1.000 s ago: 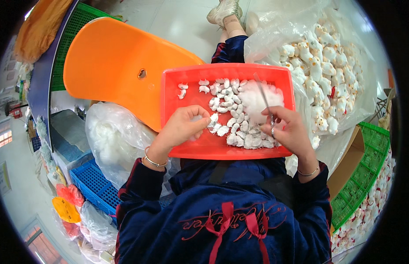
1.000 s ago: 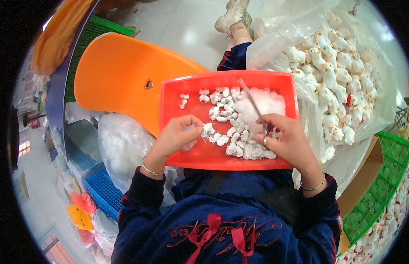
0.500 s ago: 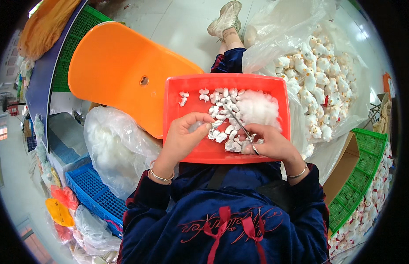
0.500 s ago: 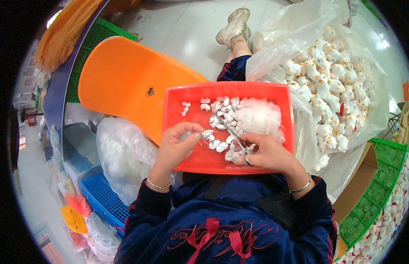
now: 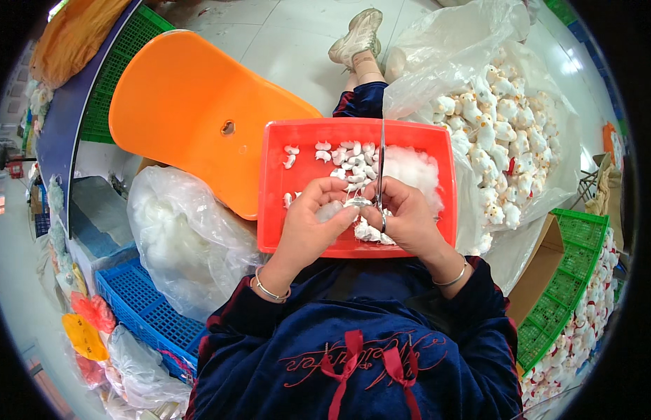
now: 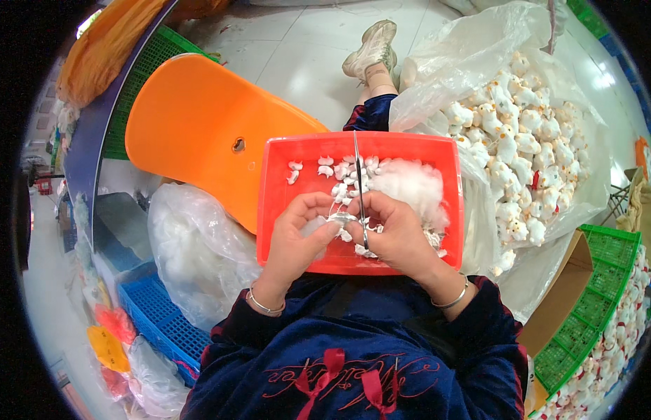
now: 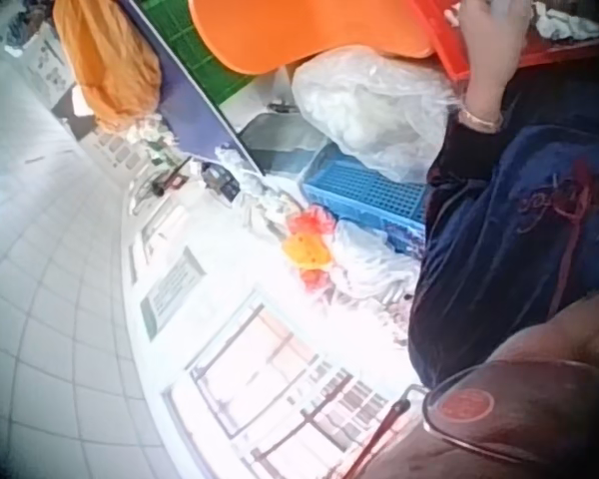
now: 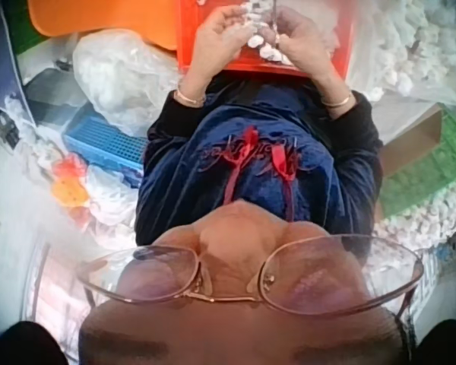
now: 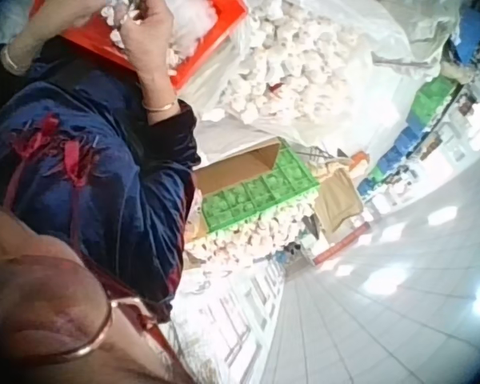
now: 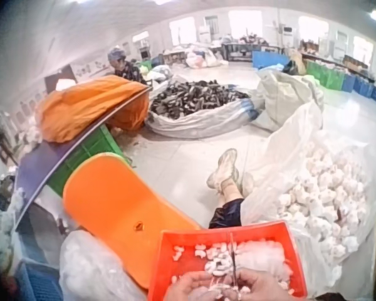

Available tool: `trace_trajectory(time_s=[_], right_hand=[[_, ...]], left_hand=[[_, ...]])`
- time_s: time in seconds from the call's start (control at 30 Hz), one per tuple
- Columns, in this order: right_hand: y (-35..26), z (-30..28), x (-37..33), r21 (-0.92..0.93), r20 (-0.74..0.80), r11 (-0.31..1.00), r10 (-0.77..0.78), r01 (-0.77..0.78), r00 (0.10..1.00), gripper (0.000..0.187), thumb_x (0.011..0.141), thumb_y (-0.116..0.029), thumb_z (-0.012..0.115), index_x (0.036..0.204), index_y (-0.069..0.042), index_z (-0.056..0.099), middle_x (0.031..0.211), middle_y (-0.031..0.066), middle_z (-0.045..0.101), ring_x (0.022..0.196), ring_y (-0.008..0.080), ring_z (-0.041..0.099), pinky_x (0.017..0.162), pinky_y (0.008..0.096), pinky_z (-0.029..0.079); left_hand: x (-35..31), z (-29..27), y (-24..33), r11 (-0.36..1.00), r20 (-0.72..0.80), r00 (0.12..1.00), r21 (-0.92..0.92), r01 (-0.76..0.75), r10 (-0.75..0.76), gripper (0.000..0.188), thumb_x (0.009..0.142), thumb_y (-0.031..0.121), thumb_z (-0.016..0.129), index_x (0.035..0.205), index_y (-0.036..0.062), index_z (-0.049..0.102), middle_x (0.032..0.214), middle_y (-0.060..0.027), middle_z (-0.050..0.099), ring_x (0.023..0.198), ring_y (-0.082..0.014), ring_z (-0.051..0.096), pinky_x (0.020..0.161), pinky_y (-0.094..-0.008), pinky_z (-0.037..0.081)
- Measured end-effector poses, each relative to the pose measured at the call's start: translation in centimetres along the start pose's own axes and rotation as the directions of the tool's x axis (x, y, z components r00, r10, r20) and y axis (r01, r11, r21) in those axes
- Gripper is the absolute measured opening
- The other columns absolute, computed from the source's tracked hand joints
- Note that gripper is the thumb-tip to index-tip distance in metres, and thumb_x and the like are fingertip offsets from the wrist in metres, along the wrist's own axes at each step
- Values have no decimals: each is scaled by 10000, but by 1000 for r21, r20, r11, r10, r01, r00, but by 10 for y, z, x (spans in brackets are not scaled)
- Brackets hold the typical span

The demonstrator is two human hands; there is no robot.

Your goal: The person sits on an orange chair and uses scissors to cut white cotton-like material, then stuffs it into small white plush toys held in a red tray. The person repeatedly picks up cotton, cuts it, and inserts it into the toys, working one at a time.

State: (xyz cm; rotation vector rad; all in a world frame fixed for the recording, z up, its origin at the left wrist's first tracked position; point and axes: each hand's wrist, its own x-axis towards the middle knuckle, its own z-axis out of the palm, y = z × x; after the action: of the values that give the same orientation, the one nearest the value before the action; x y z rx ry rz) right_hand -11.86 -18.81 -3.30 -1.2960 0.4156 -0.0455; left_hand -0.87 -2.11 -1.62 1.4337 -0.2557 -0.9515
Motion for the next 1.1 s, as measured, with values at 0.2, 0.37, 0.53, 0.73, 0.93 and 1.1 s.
trace_trajectory(time_s=[0.2,0.37,0.53,0.73,0.93,1.1], right_hand=[[-5,1,2,-162,-67,986,36,-46,997,187,888,-129,777,1009,-20,685,872,-42,649,807,42,552,739,234,495],[-14,-3,2,-454,-73,889,30,-60,997,251,866,-152,794,1067,-33,702,842,29,683,779,121,605,721,285,505],[-33,-25,-12,-756,15,648,-124,92,992,396,788,-231,842,1127,-66,723,891,68,702,898,280,640,794,409,513],[-30,-41,-27,-888,169,410,-128,207,977,377,781,-233,842,1115,-91,739,853,59,670,867,279,610,779,415,490],[-36,-40,-25,-896,173,396,-106,201,979,341,791,-206,829,1096,-81,743,859,72,682,864,289,619,776,418,496],[-33,-46,-21,-839,215,495,-83,228,973,386,753,-194,874,1085,-57,734,827,67,660,840,280,616,781,401,487]], left_hand=[[7,-1,-31,952,60,997,-299,67,-51,182,1004,115,693,1150,7,677,826,-2,666,693,-55,580,631,-199,466],[11,3,-40,877,26,998,-476,66,-61,168,1030,108,652,1133,-21,683,931,-89,741,859,-145,723,740,-254,574],[17,-7,-17,899,-88,991,-436,49,-97,190,1033,137,626,1112,-27,682,1063,-171,754,893,-190,737,566,-219,528],[20,-19,-24,884,-90,995,-468,-1,-46,219,1036,137,656,1118,-63,694,1082,-160,741,1027,-253,747,793,-306,604],[20,-14,-20,928,-133,990,-373,-17,-35,217,1026,152,678,1092,-51,717,1028,-129,756,902,-184,743,707,-258,581],[17,-15,-13,966,-52,995,-247,75,-90,214,1028,166,681,1069,-39,730,975,-99,762,852,-114,713,715,-243,570]])
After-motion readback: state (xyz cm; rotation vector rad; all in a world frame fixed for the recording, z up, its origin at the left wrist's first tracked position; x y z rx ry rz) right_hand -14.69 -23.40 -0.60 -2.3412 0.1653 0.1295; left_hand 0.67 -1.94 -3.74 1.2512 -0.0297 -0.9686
